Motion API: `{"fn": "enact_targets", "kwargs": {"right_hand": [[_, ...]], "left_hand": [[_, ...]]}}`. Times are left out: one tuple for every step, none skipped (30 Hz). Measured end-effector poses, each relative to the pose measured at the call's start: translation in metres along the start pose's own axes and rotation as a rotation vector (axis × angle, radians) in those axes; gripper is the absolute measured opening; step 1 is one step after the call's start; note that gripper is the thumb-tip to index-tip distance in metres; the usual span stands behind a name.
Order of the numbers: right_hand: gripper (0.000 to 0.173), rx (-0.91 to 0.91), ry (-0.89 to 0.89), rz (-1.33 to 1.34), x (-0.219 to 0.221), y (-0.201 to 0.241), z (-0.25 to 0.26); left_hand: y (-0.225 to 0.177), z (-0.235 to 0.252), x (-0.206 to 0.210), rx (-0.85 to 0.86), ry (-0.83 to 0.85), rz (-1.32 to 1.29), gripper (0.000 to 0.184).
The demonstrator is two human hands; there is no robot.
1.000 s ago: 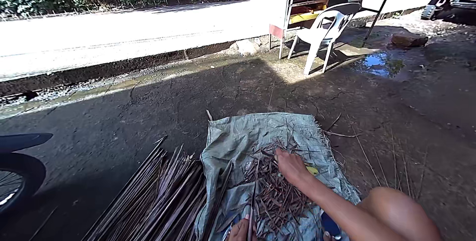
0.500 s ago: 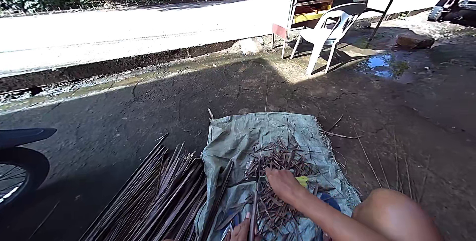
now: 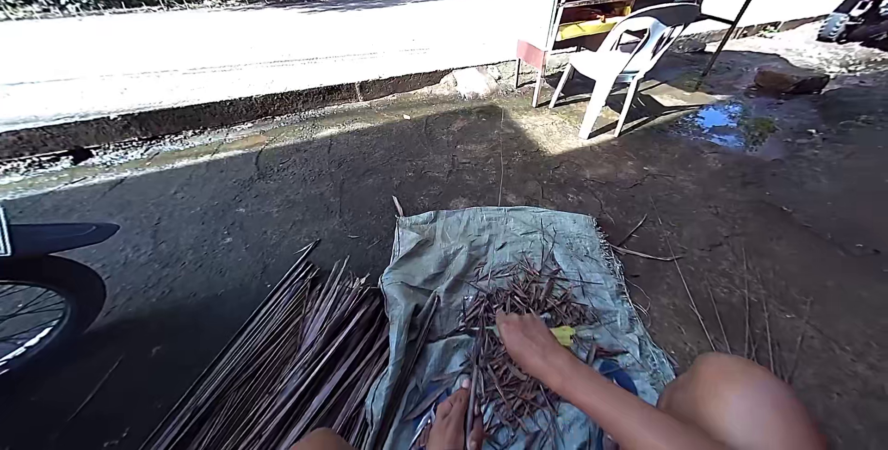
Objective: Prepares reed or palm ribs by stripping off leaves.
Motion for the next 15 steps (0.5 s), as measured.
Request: {"fn": "enact_targets", "kwargs": {"right_hand": [[0.032,0.075,-0.073,-0.004,-0.016,-0.017,0.007],[0.033,0.148,-0.129,0.0,-0.032,-0.031,0.01],[0.033,0.196,-0.178,0.006,-0.045,-0.041,0.009],[0.034,0.209,-0.191,0.017,-0.051,-0.043,0.005],[0.033,0.182,-0.16,0.034,-0.048,-0.037,0.0],[0.033,0.112,-0.101,0.058,-0.036,-0.023,-0.006],[0.032,0.02,-0.025,0.087,-0.016,-0.005,-0.014],[0.031,-0.077,0.053,0.118,0.006,0.014,-0.021],[0.03,-0.155,0.121,0.139,0.025,0.03,-0.026],[0.03,-0.199,0.164,0.134,0.036,0.04,-0.028],[0.029,-0.207,0.166,0.104,0.038,0.041,-0.026],[0.029,-0.189,0.135,0.066,0.035,0.037,-0.02],[0.03,-0.145,0.105,0.039,0.028,0.027,-0.012],[0.032,-0.096,0.079,0.015,0.018,0.015,-0.004],[0.032,-0.055,0.05,-0.003,0.009,0.003,0.003]], "left_hand": [[-0.001,0.0,0.001,-0.005,0.006,0.009,0.048],[-0.001,-0.001,0.001,-0.011,0.01,0.021,0.048],[0.0,-0.003,0.001,-0.016,0.01,0.031,0.048],[0.001,-0.003,0.0,-0.013,0.008,0.037,0.048],[0.002,-0.003,-0.001,-0.007,0.004,0.037,0.049],[0.003,-0.003,-0.002,-0.003,0.003,0.031,0.049],[0.003,-0.002,-0.004,0.003,-0.001,0.019,0.049],[0.002,-0.001,-0.006,0.009,-0.008,0.005,0.049],[0.001,-0.001,-0.006,0.019,-0.012,-0.008,0.049],[-0.001,-0.001,-0.006,0.028,-0.008,-0.016,0.048],[0.0,0.0,-0.005,0.028,-0.006,-0.021,0.048],[0.001,0.0,-0.005,0.016,-0.01,-0.019,0.048],[0.002,0.0,-0.004,-0.003,-0.016,-0.012,0.049],[0.001,-0.001,-0.001,-0.022,-0.013,-0.004,0.049],[0.001,-0.002,0.002,-0.041,-0.004,0.006,0.05]]}}
Point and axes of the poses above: each hand's wrist, its own z-axis towards the middle knuckle, its own x-axis out of the palm, y = z × x, the point moved 9 cm from there along z, towards the middle knuckle, and after that the axes turned 7 degrees about y, right-handed, at the moved point
